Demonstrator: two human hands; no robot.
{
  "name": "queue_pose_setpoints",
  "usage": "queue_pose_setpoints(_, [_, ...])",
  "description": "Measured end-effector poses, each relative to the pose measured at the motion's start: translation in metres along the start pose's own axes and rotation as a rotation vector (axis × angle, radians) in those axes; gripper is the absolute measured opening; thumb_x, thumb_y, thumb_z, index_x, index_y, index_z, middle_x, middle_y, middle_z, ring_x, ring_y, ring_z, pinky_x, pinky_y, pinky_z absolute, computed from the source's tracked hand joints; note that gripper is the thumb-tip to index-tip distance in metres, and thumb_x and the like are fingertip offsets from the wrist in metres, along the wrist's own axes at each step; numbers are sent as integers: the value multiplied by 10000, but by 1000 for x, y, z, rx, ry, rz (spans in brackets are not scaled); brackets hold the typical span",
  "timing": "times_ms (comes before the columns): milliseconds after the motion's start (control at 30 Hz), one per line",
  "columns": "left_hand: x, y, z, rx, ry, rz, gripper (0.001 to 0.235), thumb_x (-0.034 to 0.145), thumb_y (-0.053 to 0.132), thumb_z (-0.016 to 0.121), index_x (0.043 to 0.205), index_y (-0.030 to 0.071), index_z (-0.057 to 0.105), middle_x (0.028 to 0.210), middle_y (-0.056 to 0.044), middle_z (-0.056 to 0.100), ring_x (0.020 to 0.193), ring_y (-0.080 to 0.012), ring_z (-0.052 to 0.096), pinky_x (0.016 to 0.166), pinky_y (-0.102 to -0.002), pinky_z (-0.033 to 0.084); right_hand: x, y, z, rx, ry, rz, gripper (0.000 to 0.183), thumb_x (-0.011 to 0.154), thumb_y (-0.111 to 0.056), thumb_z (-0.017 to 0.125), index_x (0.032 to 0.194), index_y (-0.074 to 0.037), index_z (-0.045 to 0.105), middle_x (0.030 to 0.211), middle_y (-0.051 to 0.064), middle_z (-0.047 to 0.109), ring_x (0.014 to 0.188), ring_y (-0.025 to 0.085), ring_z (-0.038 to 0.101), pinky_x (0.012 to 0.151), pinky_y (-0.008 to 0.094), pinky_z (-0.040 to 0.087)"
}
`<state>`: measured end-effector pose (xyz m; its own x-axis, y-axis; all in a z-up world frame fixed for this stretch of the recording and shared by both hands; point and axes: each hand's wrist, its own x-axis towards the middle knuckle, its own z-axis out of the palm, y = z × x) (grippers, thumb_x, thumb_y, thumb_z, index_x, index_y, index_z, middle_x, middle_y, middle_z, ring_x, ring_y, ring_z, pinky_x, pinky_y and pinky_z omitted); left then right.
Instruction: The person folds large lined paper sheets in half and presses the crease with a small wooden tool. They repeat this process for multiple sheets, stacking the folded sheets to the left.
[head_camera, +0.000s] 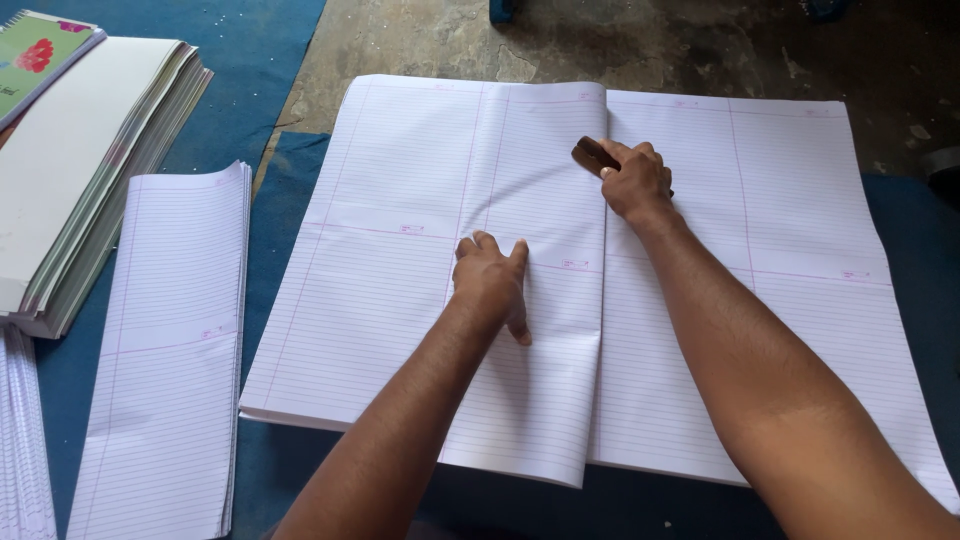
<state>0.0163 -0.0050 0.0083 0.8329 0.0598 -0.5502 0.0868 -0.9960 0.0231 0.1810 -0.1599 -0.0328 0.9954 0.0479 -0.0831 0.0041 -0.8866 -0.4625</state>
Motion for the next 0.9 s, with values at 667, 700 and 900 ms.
queue_pose_setpoints(667, [-1,0,1,-11,10,29,1397,536,511,1004,1609,206,164,1581,-379,151,1424,-553,256,972,-451,561,66,-2,11,33,64,72,502,973,-178,612,1452,-302,530,1332,39,517,1294,172,470,1161,420,329])
queue_pose_setpoints(700, [-1,0,1,-4,11,33,1400,531,516,1002,1610,207,166,1582,-379,157,1421,-551,267,977,-449,558,68,-3,11,37,64,88,504,972,-175,615,1452,-304,531,1338,35,513,1299,172,466,1170,423,317])
queue_pose_setpoints(900, [-1,-1,1,24,15,44,1418,516,540,997,1614,202,167,1577,-387,175,1407,-548,301,985,-446,556,83,-5,12,51,93,99,491,970,-191,626,1443,-289,538,1363,41,493,1316,193,449,1170,420,322])
